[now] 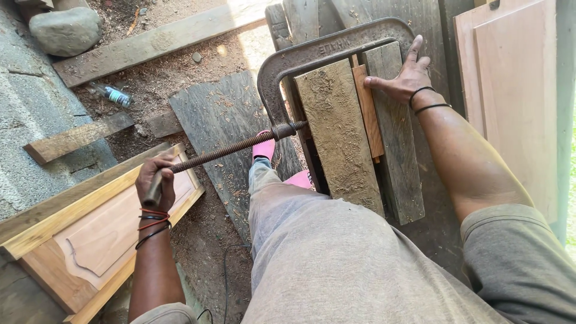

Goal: The user is using a C-clamp to secure pieces of wood and then using a chisel and hammer to shape them.

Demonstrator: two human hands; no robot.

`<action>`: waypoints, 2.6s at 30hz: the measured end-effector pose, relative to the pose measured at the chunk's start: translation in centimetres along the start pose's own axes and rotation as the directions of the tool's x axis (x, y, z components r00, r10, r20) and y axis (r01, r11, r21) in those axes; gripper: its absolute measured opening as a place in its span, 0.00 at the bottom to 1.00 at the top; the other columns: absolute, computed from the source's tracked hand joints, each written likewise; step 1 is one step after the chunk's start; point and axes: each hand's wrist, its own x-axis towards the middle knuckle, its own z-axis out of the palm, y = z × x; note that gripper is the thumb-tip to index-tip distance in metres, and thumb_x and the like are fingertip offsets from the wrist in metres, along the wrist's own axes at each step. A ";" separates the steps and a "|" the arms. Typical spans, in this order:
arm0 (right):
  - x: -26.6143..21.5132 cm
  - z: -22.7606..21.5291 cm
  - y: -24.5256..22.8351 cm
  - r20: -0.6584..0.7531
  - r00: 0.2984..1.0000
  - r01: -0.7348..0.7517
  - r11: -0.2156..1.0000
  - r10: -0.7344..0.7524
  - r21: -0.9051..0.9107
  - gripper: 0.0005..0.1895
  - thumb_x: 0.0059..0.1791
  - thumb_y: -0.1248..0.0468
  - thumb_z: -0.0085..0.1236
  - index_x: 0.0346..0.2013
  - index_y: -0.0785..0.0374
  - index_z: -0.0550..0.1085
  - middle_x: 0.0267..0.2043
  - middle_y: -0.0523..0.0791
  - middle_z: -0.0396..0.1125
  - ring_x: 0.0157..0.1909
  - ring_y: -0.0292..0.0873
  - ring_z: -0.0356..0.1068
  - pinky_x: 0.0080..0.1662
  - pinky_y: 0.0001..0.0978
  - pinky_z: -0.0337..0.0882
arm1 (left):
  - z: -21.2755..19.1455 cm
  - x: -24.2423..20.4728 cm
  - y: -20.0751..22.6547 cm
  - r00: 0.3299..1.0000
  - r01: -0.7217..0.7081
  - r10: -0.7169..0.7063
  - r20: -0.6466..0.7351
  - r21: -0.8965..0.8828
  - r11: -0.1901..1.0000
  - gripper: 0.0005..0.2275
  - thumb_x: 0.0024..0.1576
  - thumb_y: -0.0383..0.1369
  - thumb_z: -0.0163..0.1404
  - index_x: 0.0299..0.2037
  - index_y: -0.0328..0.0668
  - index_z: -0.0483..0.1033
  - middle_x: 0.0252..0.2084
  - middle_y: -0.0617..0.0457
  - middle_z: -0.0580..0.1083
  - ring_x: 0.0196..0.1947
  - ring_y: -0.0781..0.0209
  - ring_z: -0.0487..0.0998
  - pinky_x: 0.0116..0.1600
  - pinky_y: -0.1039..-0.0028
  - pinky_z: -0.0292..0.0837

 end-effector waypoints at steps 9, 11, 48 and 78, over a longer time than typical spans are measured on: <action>0.8 0.5 0.5 -0.004 1.000 0.011 1.000 -0.011 -0.015 0.89 0.30 0.19 0.67 0.75 0.51 0.13 0.76 0.69 0.37 0.75 0.73 0.49 0.70 0.57 0.60 | 0.9 1.4 -0.9 0.851 0.525 -0.524 0.041 -0.125 0.842 0.35 0.61 0.67 0.35 0.31 0.35 0.68 0.27 0.45 0.71 0.27 0.52 0.80 0.35 0.58 0.79; 0.9 0.7 0.6 0.006 1.000 0.001 1.000 -0.001 -0.010 0.88 0.30 0.19 0.66 0.75 0.49 0.13 0.76 0.68 0.37 0.75 0.74 0.49 0.69 0.58 0.60 | 0.8 2.0 0.3 0.758 0.648 -0.646 0.087 -0.201 0.734 0.36 0.57 0.70 0.35 0.30 0.35 0.65 0.24 0.45 0.68 0.22 0.53 0.78 0.29 0.58 0.79; 0.6 0.3 0.3 0.012 1.000 -0.006 1.000 0.006 -0.017 0.89 0.29 0.19 0.65 0.74 0.50 0.12 0.78 0.71 0.31 0.76 0.74 0.47 0.72 0.53 0.58 | -1.6 7.1 -5.6 0.018 0.889 -0.856 0.516 0.383 0.250 0.13 0.64 0.44 0.45 0.36 0.42 0.72 0.20 0.52 0.71 0.14 0.62 0.66 0.20 0.69 0.61; 1.3 0.6 0.5 0.008 1.000 0.017 0.999 -0.016 -0.044 0.90 0.29 0.17 0.65 0.73 0.50 0.11 0.77 0.70 0.34 0.76 0.74 0.47 0.70 0.56 0.59 | -2.4 0.8 -1.5 0.881 0.374 -0.434 0.186 -0.837 0.400 0.42 0.51 0.72 0.45 0.50 0.33 0.75 0.59 0.41 0.75 0.62 0.49 0.76 0.70 0.60 0.70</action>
